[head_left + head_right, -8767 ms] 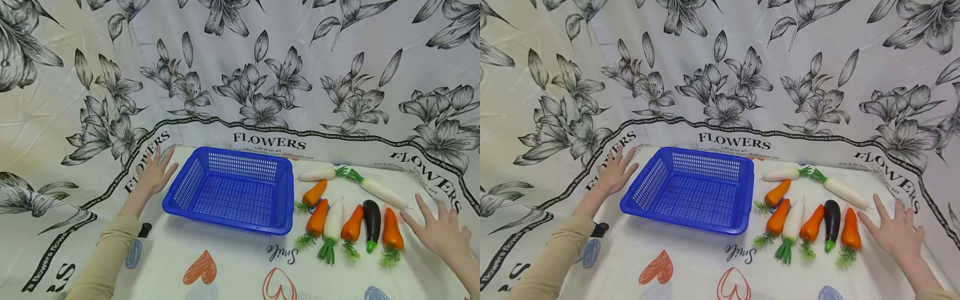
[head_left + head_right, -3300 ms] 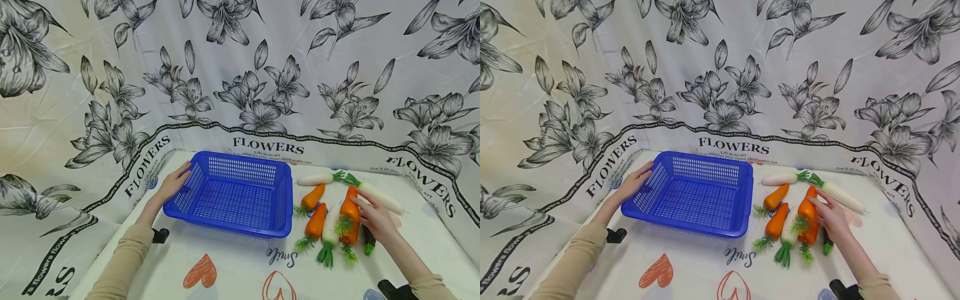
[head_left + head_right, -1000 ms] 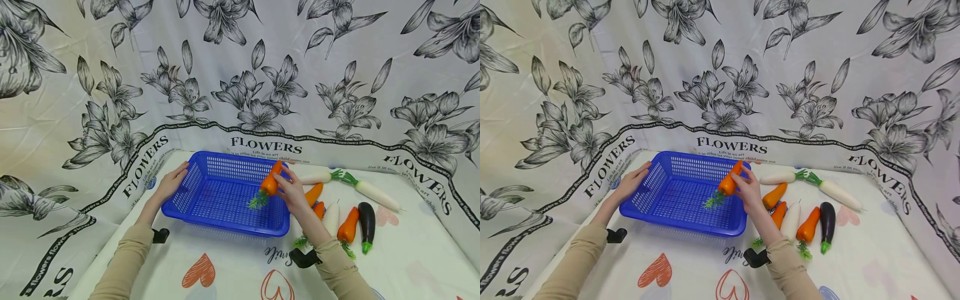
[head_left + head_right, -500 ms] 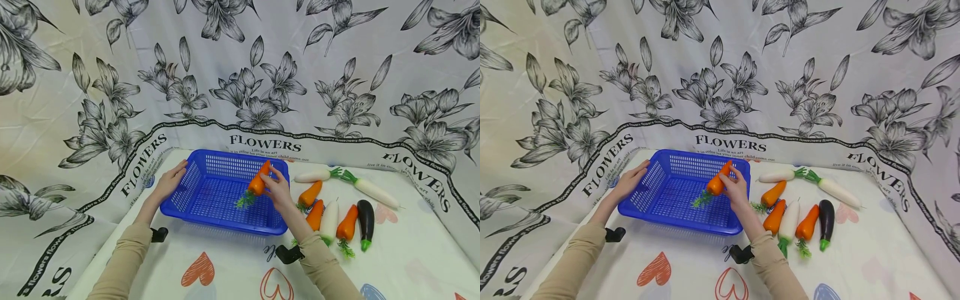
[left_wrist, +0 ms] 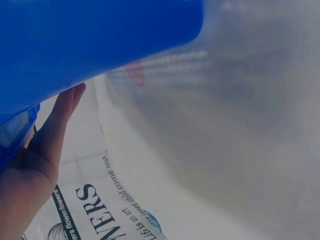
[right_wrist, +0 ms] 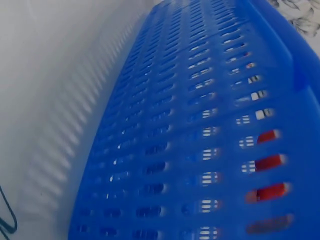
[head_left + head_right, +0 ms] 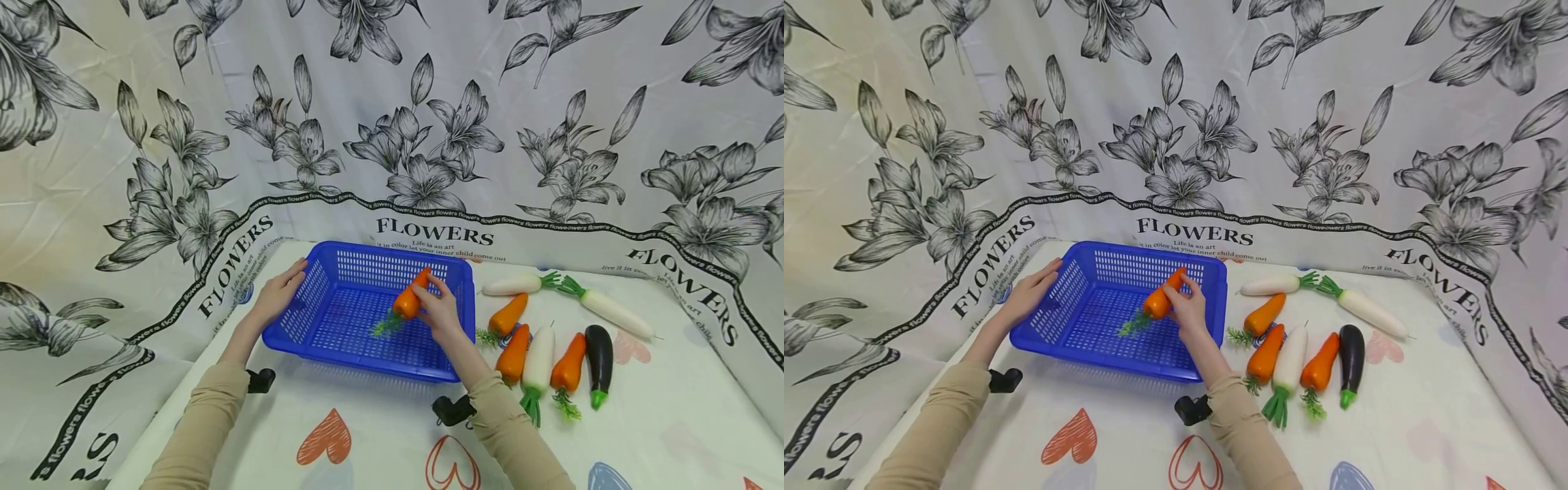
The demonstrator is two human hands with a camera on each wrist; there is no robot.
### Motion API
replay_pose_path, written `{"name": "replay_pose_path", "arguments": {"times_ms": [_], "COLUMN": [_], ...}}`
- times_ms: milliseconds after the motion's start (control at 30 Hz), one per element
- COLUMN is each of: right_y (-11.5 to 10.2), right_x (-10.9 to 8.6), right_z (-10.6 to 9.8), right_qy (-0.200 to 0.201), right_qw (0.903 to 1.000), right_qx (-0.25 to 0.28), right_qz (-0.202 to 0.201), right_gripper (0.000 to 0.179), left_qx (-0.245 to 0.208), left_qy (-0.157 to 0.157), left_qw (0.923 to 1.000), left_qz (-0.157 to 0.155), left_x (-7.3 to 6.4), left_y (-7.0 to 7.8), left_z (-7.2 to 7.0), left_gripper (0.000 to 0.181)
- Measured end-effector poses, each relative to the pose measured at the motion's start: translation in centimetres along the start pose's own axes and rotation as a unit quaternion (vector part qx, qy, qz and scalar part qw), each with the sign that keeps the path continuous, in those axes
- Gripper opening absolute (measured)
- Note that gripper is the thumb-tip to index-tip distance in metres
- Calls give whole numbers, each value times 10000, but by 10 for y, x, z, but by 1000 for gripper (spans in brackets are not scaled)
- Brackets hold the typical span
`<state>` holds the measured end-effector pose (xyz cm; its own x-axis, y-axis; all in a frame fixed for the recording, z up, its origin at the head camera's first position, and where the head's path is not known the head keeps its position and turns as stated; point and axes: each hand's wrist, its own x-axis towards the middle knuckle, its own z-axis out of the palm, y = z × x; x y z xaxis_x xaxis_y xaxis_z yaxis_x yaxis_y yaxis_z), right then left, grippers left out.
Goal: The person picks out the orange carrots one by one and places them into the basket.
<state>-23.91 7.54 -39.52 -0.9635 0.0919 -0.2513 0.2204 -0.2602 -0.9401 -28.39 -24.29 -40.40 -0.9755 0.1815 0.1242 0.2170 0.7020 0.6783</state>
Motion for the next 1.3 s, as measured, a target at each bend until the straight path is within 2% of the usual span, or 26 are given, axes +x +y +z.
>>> {"name": "replay_pose_path", "arguments": {"times_ms": [267,500,667,867,1000,1200,1300], "right_y": [3,10,16,21,24,28,30], "right_x": [7,12,15,12,10,9,10], "right_z": [9,17,19,19,18,19,20], "right_qy": [104,141,321,626,570,456,314], "right_qw": [9995,9997,9972,9861,9810,9678,9669], "right_qx": [188,-111,-645,-1481,-1784,-2408,-2484], "right_qz": [229,181,185,430,498,572,500], "right_gripper": [56,57,57,56,55,52,52], "left_qx": [18,-16,-25,-16,-42,-39,-38], "left_qy": [-46,-44,-15,-17,-5,10,20], "left_qw": [10000,10000,10000,10000,10000,10000,10000], "left_qz": [-40,-44,-20,-37,-3,-3,-5], "left_x": [1,1,1,1,2,2,2], "left_y": [1,1,1,-1,-2,-3,-3], "left_z": [-1,-1,-1,0,1,1,0], "left_gripper": [49,50,50,50,49,49,50]}}
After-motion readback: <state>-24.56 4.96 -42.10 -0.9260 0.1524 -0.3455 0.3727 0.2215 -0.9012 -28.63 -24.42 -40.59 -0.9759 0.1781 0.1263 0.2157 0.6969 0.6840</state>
